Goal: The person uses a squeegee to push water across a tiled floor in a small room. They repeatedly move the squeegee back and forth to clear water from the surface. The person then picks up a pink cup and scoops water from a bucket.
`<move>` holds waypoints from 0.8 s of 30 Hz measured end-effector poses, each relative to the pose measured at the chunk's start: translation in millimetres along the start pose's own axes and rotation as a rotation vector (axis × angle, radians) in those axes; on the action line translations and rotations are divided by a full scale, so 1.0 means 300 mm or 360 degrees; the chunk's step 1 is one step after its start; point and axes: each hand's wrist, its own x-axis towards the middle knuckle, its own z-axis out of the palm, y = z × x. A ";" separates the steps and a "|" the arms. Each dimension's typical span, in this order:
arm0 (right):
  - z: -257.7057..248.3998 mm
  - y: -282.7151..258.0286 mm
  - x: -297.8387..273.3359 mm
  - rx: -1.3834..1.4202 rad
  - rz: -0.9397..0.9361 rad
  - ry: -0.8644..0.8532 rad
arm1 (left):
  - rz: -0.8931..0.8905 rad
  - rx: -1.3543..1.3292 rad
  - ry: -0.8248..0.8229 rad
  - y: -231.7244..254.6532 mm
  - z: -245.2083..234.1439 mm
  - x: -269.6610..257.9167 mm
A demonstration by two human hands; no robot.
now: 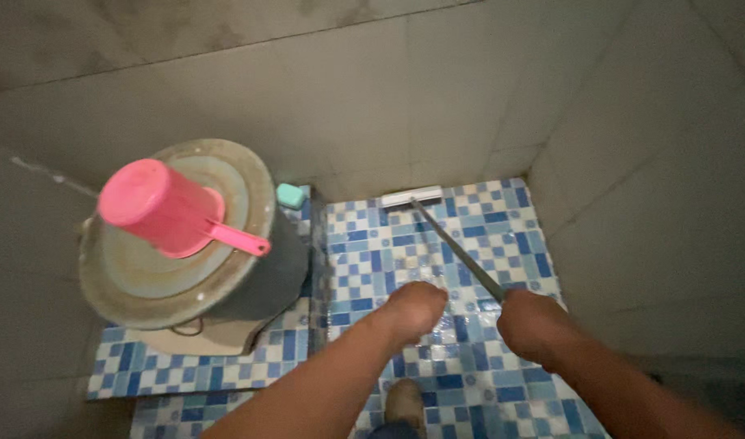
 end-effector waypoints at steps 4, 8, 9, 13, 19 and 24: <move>0.054 0.140 -0.087 -0.0185 -0.0099 -0.0058 | 0.0089 0.0068 -0.0140 0.054 0.056 0.009; 0.108 0.237 -0.171 -0.0185 -0.0120 0.0023 | -0.0023 -0.0107 -0.0215 0.154 0.135 -0.058; 0.108 0.247 -0.182 -0.0161 -0.0114 0.0016 | -0.0121 -0.0189 -0.0199 0.163 0.146 -0.082; 0.124 0.219 -0.161 -0.0141 -0.0066 0.0021 | 0.0020 -0.0092 -0.0260 0.181 0.180 -0.131; 0.062 0.081 0.001 -0.0306 -0.0235 0.0043 | 0.0042 0.0267 -0.0239 0.168 0.141 -0.093; -0.023 0.019 0.038 -0.0021 -0.0008 0.0014 | 0.0769 0.1178 -0.0168 0.072 0.088 -0.005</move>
